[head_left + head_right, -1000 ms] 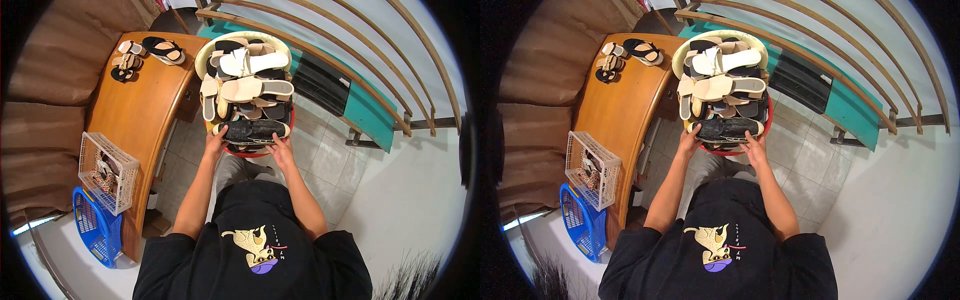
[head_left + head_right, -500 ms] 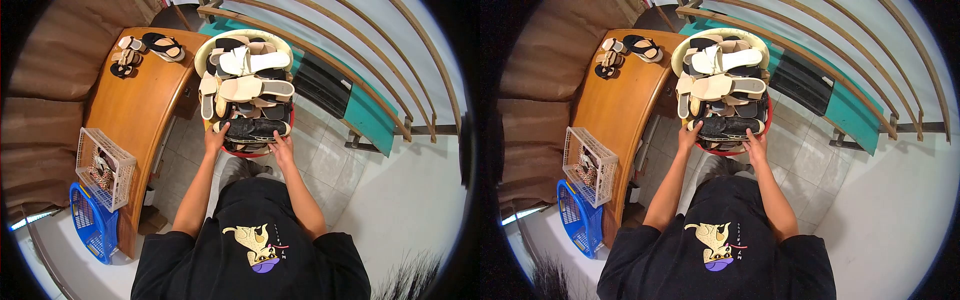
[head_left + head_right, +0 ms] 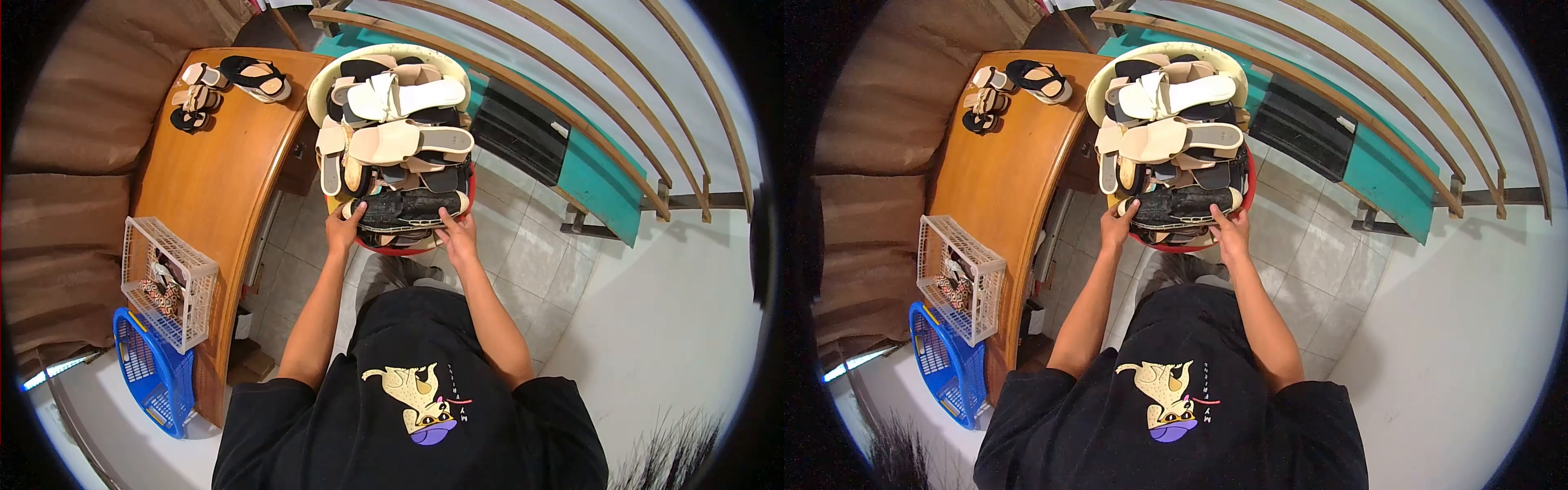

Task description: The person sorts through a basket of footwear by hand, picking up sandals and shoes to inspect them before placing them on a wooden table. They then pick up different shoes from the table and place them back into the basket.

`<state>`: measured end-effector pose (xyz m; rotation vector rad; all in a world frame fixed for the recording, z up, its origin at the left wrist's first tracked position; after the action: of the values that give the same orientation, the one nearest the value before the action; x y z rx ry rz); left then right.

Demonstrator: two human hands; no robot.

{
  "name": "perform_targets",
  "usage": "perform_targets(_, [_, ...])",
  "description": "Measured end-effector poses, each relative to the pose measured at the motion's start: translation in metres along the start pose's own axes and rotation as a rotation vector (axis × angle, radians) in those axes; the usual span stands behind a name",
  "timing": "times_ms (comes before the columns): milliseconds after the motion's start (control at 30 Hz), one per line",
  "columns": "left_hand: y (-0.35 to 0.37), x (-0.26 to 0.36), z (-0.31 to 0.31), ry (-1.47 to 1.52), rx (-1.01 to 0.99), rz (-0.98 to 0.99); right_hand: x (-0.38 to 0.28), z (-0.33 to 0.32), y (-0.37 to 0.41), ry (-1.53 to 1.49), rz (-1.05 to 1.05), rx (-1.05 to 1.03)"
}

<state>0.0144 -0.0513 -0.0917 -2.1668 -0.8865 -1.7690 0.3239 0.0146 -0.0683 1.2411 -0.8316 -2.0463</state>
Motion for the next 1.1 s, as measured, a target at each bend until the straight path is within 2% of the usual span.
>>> perform_targets(600, [-0.006, -0.021, 0.002, 0.061, 0.04, -0.018, -0.001, 0.0, -0.011, 0.099, -0.004, 0.025])
perform_targets(767, [0.001, -0.004, 0.002, 0.047, 0.051, -0.04, -0.004, 0.003, -0.009, 0.132, -0.005, 0.054])
perform_targets(833, [0.01, 0.035, -0.013, -0.447, 0.156, 0.087, -0.007, -0.006, -0.016, 0.277, -0.092, 0.168])
perform_targets(867, [0.016, 0.045, -0.011, -0.446, 0.156, 0.092, -0.004, -0.006, -0.016, 0.275, -0.097, 0.167])
perform_targets(933, [0.034, 0.1, -0.005, -0.582, 0.227, 0.473, -0.047, 0.0, 0.033, 0.684, -0.588, 0.571])
perform_targets(967, [0.042, 0.109, -0.004, -0.582, 0.228, 0.472, -0.051, 0.002, 0.044, 0.684, -0.589, 0.569])
perform_targets(1033, [0.056, 0.136, 0.025, -0.458, -0.003, 0.673, -0.079, 0.049, 0.098, 0.97, -1.007, 0.523])
perform_targets(1067, [0.06, 0.139, 0.027, -0.457, -0.002, 0.672, -0.081, 0.051, 0.101, 0.971, -1.007, 0.522])
perform_targets(1100, [0.064, 0.143, 0.04, -0.493, -0.091, 0.74, -0.075, 0.067, 0.101, 1.089, -1.036, 0.392])
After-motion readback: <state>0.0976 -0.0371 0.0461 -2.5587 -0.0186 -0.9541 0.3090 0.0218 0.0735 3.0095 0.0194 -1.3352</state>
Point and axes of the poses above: each hand's wrist, its own y-axis away from the middle knuckle, its own z-axis out of the palm, x = y × z, the point moved 10 cm from there along -y, towards the middle knuckle, and after that the axes turned 13 degrees about z, right-handed, at the moved point
